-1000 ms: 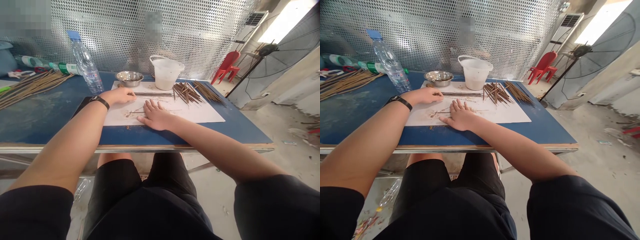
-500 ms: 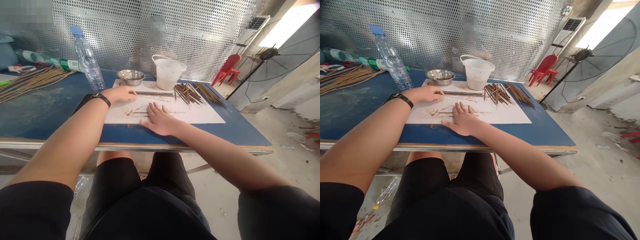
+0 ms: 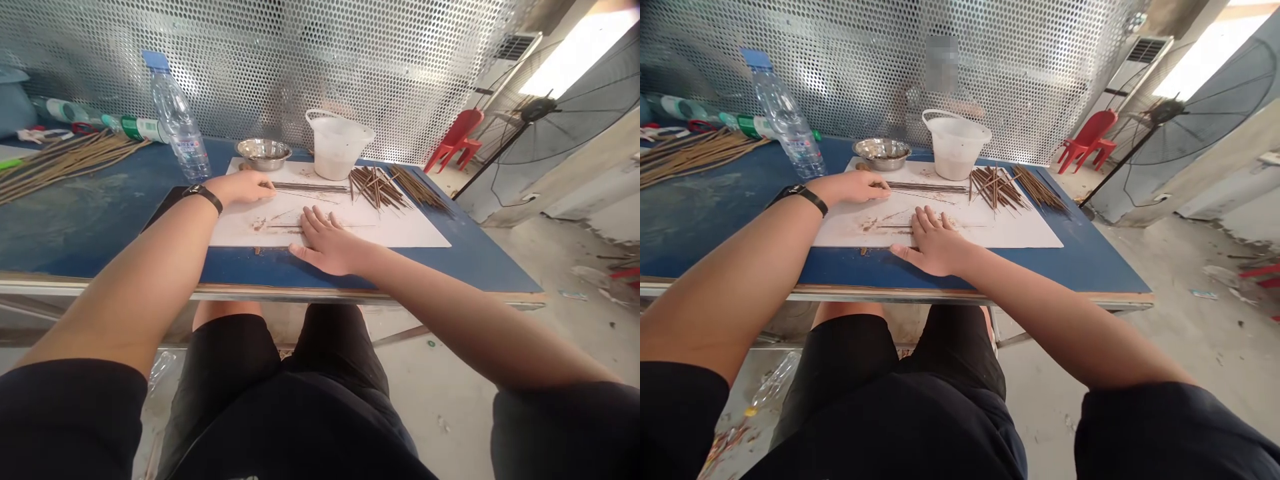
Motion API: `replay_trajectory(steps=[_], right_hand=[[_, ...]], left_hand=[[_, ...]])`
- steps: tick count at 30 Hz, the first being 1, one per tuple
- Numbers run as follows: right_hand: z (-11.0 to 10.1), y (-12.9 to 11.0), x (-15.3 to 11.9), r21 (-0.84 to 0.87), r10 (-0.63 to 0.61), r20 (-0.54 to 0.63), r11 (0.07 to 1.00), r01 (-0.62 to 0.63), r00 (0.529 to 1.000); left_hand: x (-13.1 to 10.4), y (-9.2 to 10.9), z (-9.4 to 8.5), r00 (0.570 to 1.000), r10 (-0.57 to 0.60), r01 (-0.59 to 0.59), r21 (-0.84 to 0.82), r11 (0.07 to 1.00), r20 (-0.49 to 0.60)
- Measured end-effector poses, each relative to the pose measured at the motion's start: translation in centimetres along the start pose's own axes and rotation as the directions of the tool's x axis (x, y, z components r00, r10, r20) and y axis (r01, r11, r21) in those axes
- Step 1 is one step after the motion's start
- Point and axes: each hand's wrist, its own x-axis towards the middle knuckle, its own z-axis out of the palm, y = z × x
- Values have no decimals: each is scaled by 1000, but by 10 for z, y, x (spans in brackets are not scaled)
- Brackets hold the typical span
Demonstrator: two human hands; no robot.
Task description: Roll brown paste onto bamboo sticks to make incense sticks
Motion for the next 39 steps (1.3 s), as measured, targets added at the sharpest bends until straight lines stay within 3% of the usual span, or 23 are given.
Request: replay_trajectory(steps=[3, 6, 13, 16, 19, 24, 27, 35, 39], right_hand=[[2, -15, -14, -15, 30, -22, 999, -31, 999], [6, -25, -11, -19, 63, -30, 998, -63, 998], [-1, -6, 47, -33, 158, -24, 987, -159, 987], [-6, 3, 57, -22, 137, -20, 990, -138, 990], [-5, 2, 42, -12, 92, -30, 996, -92, 995], [2, -11, -3, -42, 38, 47, 998, -36, 998], [3, -14, -12, -14, 35, 38, 999, -35, 999], [-7, 10, 43, -10, 109, 11, 994, -109, 994], [-7, 19, 47, 12, 63, -9, 998, -63, 998]], left_hand=[[-2, 1, -2, 1000, -3, 3, 2, 1000, 19], [-3, 1, -3, 999, -5, 5, 13, 1000, 38], [2, -2, -1, 1000, 7, -7, 19, 1000, 22], [2, -3, -1, 1000, 15, -15, 17, 1000, 23], [3, -4, 0, 1000, 17, -17, 13, 1000, 9], [8, -9, 3, 1000, 11, -11, -8, 1000, 6], [9, -10, 3, 1000, -5, 5, -3, 1000, 6], [-3, 1, -2, 1000, -1, 1, 11, 1000, 25], [-7, 6, -4, 1000, -4, 4, 29, 1000, 28]])
